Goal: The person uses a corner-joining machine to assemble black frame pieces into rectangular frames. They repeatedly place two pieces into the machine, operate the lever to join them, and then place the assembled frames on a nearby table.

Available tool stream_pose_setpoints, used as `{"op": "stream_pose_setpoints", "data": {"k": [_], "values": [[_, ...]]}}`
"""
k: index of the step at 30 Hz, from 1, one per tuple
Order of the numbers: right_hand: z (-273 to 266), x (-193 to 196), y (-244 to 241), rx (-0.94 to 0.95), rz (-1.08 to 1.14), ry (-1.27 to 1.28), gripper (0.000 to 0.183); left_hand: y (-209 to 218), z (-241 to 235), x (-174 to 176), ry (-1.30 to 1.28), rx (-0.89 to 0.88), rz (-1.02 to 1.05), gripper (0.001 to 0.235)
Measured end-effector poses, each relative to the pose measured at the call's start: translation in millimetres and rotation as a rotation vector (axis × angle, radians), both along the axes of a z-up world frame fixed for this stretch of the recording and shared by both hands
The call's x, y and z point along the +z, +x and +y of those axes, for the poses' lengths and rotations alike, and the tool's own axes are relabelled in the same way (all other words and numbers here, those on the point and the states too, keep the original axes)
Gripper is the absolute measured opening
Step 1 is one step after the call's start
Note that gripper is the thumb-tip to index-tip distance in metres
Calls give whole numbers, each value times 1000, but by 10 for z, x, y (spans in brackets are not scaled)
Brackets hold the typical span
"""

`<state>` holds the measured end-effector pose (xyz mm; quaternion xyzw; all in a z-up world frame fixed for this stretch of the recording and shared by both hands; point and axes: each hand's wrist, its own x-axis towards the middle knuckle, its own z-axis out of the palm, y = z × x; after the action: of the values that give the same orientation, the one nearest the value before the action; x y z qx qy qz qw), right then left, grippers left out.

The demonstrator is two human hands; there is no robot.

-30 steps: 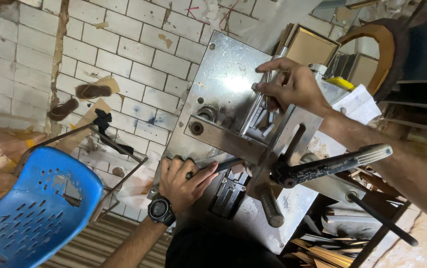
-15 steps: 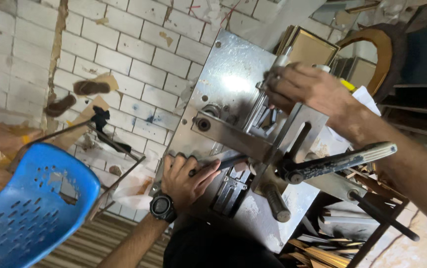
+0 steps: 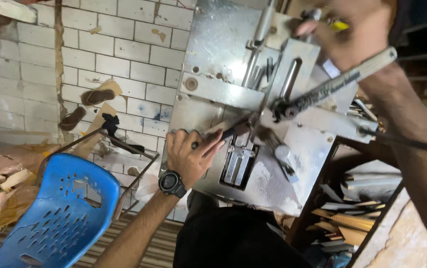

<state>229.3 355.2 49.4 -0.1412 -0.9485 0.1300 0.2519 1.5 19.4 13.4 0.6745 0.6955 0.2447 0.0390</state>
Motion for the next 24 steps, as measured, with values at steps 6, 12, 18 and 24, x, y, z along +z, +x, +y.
{"op": "stream_pose_setpoints", "data": {"k": [6,12,18,24], "values": [[-2088,108,796,-823,486,-490,33,6,-50,-117,38,-8,14,31],[-3416,-608,576,-915,103,-260,29,38,-174,-192,37,-19,13,24],[-3192,-786,681,-890,108,-242,17,18,-109,-241,97,-3,16,21],[-3307,-721,651,-852,138,-255,16,38,-175,-226,82,-15,15,22]]}}
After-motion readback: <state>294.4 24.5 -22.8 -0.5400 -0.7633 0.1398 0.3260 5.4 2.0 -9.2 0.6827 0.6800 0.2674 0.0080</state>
